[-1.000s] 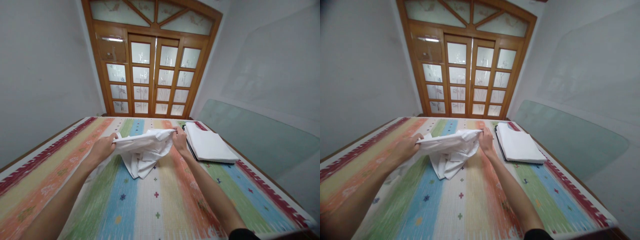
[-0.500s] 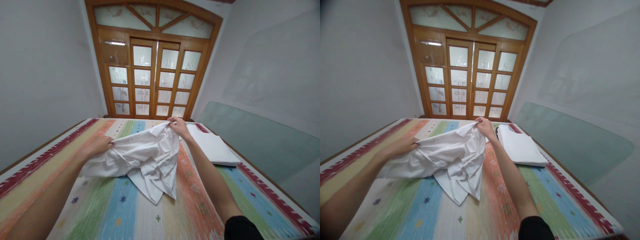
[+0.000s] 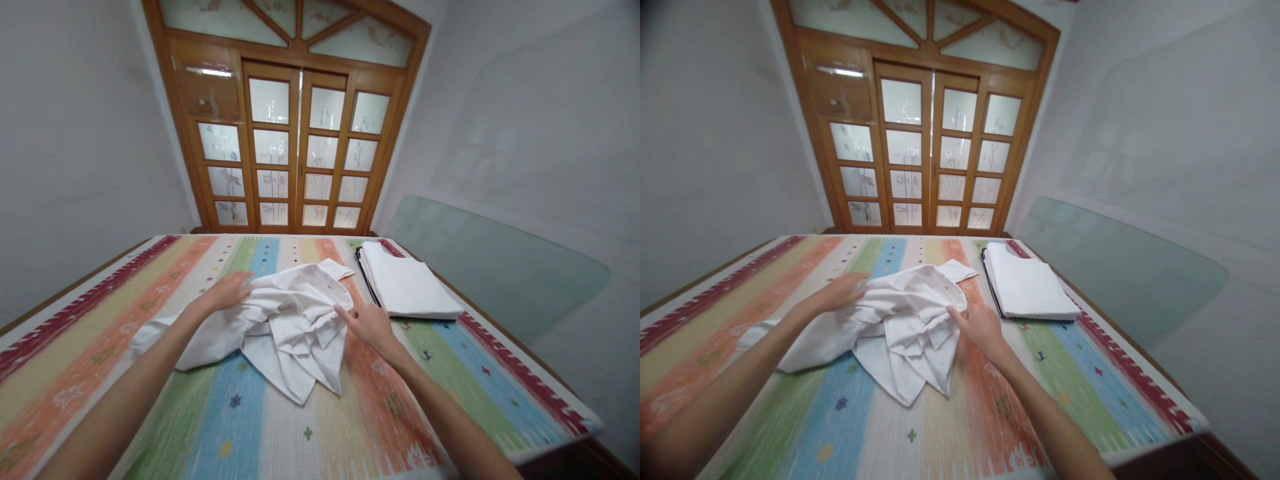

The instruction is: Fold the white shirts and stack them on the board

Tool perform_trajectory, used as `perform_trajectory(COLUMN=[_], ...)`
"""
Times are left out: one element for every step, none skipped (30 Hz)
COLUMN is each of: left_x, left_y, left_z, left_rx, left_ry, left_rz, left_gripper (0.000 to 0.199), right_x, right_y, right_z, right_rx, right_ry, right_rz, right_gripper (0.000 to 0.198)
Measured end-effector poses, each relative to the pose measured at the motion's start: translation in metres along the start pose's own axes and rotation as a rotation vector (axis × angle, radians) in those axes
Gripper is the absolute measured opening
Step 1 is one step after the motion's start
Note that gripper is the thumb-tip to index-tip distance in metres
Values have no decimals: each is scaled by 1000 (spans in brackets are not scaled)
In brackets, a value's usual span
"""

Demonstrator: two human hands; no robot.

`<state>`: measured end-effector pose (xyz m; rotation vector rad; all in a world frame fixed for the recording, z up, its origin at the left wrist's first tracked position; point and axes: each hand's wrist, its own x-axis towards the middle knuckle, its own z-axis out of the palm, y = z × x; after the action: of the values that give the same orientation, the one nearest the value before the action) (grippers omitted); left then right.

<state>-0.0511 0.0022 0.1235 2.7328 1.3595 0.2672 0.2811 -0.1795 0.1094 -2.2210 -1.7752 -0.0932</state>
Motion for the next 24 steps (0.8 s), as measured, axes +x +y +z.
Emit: perform_trajectory(left_x=[5, 10, 14, 17, 19, 21, 22, 22, 22, 21, 19, 17, 14, 10, 5, 0, -5, -10, -16, -21, -26, -30, -34, -37], left_y=[5, 10, 15, 18, 20, 21, 20, 17, 14, 9, 4, -2, -7, -11, -15, -16, -17, -17, -16, -16, -16, -17, -19, -22], left_z=[3, 6, 9, 12, 14, 16, 17, 18, 17, 15, 12, 8, 3, -2, -7, -12, -18, -24, -32, -40, -49, -60, -72, -84], left_rx=[-61, -122, -178, -221, -251, -274, -295, -318, -347, -384, -425, -464, -503, -544, -593, -650, -720, -800, -882, -958, -1023, -1070, -1098, -1108], left_ry=[-2, -10, -20, -32, -35, -26, -2, 39, 90, 146, 204, 257, 298, 324, 327, 311, 280, 243, 206, 177, 152, 133, 120, 112], left_rz=[25, 46, 60, 65, 55, 31, -2, -41, -83, -125, -168, -207, -244, -271, -285, -289, -286, -281, -277, -278, -287, -303, -325, -352], left_gripper=[54, 52, 50, 47, 44, 42, 39, 37, 35, 34, 34, 35, 36, 38, 41, 44, 47, 51, 53, 55, 55, 54, 52, 49], right_x=[-8, -15, -22, -28, -32, -35, -36, -36, -33, -28, -22, -14, -7, 1, 9, 16, 22, 27, 32, 35, 39, 42, 46, 52], right_y=[1, 2, 2, 2, 3, 4, 6, 10, 14, 19, 24, 29, 34, 38, 41, 43, 43, 41, 39, 36, 34, 33, 32, 33], right_z=[3, 8, 15, 22, 31, 39, 46, 52, 56, 58, 57, 53, 48, 42, 35, 28, 20, 11, 2, -8, -20, -34, -49, -64], right_rx=[7, 35, 80, 136, 198, 261, 325, 391, 459, 528, 598, 664, 721, 773, 813, 838, 850, 851, 849, 848, 851, 856, 858, 855], right_ry=[-74, -140, -186, -209, -211, -201, -184, -166, -144, -114, -72, -18, 46, 111, 175, 245, 318, 393, 467, 532, 588, 630, 650, 652], right_rz=[-8, -26, -48, -74, -99, -119, -126, -118, -99, -71, -36, 2, 44, 85, 114, 130, 132, 125, 112, 96, 83, 67, 47, 23], right_gripper=[61, 61, 58, 51, 43, 35, 28, 24, 23, 23, 25, 27, 29, 32, 33, 33, 32, 30, 28, 27, 26, 27, 29, 31])
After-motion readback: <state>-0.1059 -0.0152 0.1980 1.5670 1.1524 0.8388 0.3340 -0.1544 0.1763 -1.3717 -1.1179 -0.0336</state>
